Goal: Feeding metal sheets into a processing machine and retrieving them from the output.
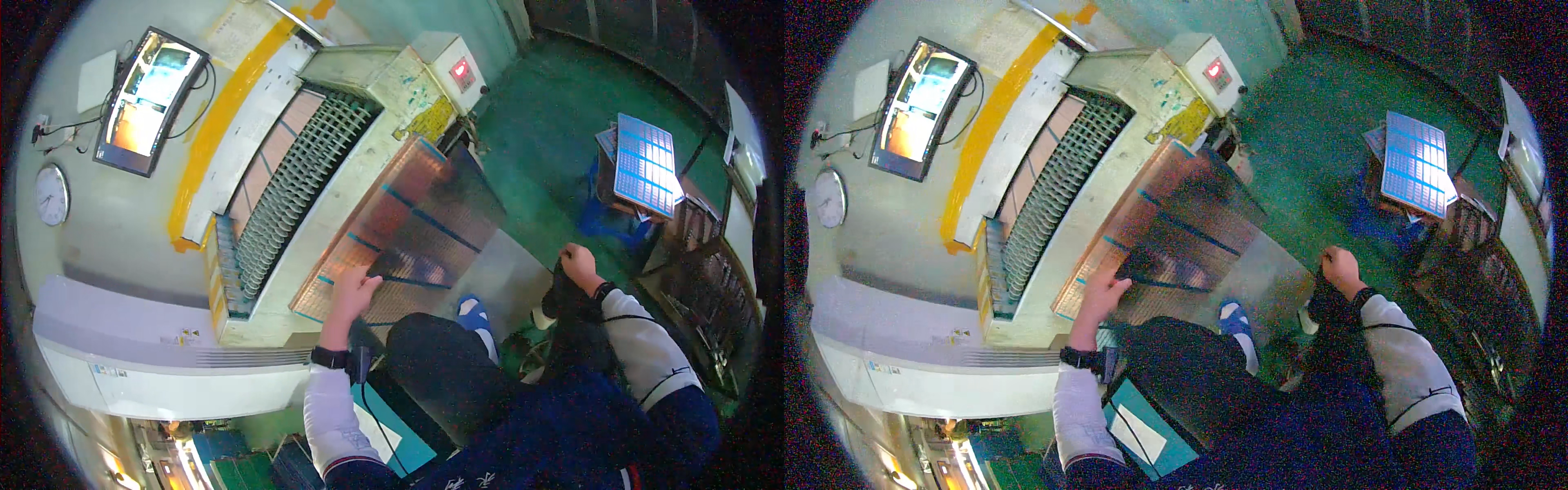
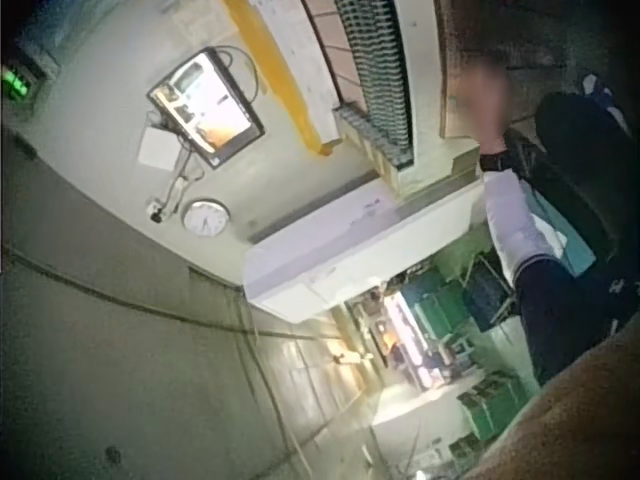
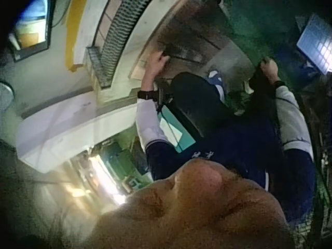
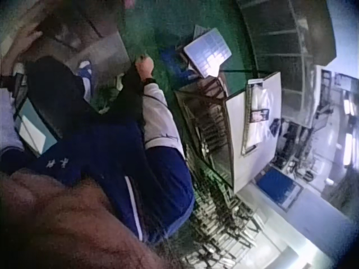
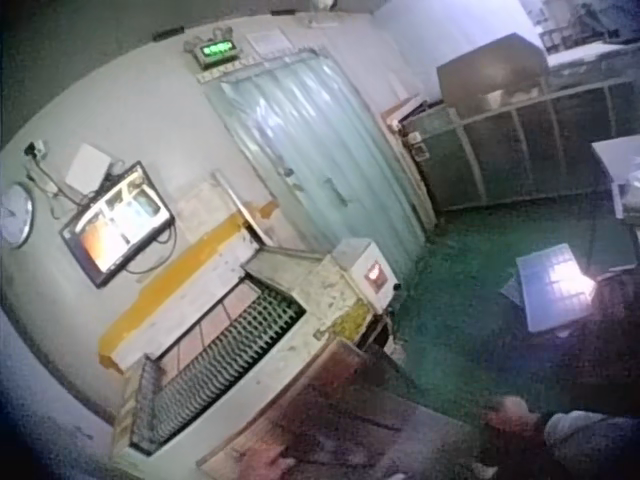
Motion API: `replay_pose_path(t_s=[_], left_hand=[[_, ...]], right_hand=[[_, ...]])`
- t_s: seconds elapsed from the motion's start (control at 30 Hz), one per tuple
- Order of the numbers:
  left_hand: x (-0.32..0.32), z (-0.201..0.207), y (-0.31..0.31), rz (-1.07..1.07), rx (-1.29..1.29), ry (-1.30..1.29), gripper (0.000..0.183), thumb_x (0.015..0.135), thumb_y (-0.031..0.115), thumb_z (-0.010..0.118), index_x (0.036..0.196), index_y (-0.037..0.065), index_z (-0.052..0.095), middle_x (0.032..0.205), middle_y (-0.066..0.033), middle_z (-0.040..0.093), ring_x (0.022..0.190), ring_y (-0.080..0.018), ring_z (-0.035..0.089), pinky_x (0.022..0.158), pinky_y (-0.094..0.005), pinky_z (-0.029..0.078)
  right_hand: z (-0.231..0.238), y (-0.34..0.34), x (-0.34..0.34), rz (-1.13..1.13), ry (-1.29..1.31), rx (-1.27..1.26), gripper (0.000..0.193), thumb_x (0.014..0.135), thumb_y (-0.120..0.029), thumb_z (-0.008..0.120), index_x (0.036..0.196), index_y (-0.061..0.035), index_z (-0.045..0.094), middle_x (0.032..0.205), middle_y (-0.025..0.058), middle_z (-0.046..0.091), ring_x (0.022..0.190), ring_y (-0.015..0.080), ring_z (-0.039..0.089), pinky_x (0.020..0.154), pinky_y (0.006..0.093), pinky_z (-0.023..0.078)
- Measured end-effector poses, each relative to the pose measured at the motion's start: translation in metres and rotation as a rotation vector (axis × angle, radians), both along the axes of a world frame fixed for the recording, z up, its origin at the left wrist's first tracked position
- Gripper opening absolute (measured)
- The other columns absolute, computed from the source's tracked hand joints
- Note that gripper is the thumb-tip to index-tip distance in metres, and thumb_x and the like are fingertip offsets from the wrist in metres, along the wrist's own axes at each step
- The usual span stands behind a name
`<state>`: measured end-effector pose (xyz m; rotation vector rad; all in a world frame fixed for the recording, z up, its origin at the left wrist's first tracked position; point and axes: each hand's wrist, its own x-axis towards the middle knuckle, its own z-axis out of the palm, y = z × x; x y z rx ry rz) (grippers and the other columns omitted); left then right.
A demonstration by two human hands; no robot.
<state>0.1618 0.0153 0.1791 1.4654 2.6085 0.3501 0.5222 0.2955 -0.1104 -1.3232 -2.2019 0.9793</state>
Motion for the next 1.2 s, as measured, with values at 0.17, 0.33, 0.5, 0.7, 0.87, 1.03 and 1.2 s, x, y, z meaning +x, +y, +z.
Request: replay_pose_path(t_s=[0.17,0.33,0.5,0.7,0.87,1.03,1.2], left_hand=[[-0.011,0.066,-0.045,0.224,0.201,-0.173,0.019,0.082,0.020,0.068,0.088,0.002,0.067,0.070,-0.0071,0.063,0.065,-0.0163,0.059,0.057,-0.0327,0.044],[-0.009,0.102,-0.089,0.369,0.889,-0.447,0.031,0.085,0.022,0.068,0.109,0.003,0.060,0.091,-0.0036,0.063,0.073,-0.0132,0.058,0.058,-0.0290,0.044],[-0.016,0.078,-0.097,0.600,1.520,-0.701,0.027,0.093,0.032,0.058,0.101,0.006,0.056,0.078,0.0004,0.049,0.069,-0.0134,0.051,0.068,-0.0308,0.049],[-0.017,0.060,-0.085,0.287,1.415,-1.245,0.015,0.091,0.017,0.059,0.103,0.007,0.062,0.097,-0.0047,0.067,0.098,-0.0194,0.060,0.092,-0.0421,0.044],[-0.022,0.037,-0.062,0.350,1.530,-1.231,0.010,0.090,0.013,0.061,0.096,0.006,0.062,0.088,-0.0042,0.067,0.090,-0.0179,0.062,0.087,-0.0368,0.048],[-0.034,0.014,-0.055,0.451,1.621,-1.386,0.009,0.090,0.013,0.063,0.092,0.005,0.061,0.085,-0.0046,0.068,0.080,-0.0173,0.063,0.074,-0.0331,0.052],[-0.045,0.008,-0.054,0.490,1.642,-1.304,0.010,0.087,0.012,0.066,0.091,0.005,0.061,0.081,-0.0025,0.063,0.074,-0.0132,0.056,0.075,-0.0314,0.046]], right_hand=[[0.000,0.002,0.001,0.030,0.001,0.020,0.014,0.075,-0.014,0.057,0.082,-0.0065,0.067,0.083,0.0170,0.065,0.081,0.0378,0.062,0.071,0.0444,0.049],[0.008,-0.002,-0.001,0.028,-0.011,0.026,0.012,0.075,-0.013,0.056,0.079,-0.0061,0.065,0.082,0.0173,0.065,0.080,0.0389,0.061,0.070,0.0454,0.048],[0.008,-0.003,-0.002,0.043,0.013,0.088,0.011,0.076,-0.012,0.055,0.077,-0.0057,0.063,0.080,0.0174,0.063,0.080,0.0396,0.060,0.068,0.0465,0.048],[-0.001,-0.002,0.002,0.089,0.040,0.067,0.009,0.075,-0.012,0.055,0.076,-0.0042,0.061,0.079,0.0169,0.062,0.078,0.0388,0.059,0.067,0.0473,0.047],[-0.001,-0.003,0.002,0.068,0.004,0.085,0.009,0.073,-0.009,0.056,0.077,-0.0037,0.062,0.080,0.0174,0.062,0.078,0.0387,0.059,0.067,0.0466,0.047],[-0.005,-0.001,0.004,0.066,0.066,0.057,0.012,0.075,-0.011,0.056,0.079,-0.0045,0.065,0.081,0.0179,0.064,0.079,0.0392,0.060,0.070,0.0471,0.048],[-0.010,0.001,-0.002,0.035,-0.072,0.022,0.015,0.080,-0.017,0.058,0.085,-0.0049,0.066,0.084,0.0205,0.065,0.081,0.0397,0.062,0.070,0.0473,0.049]])
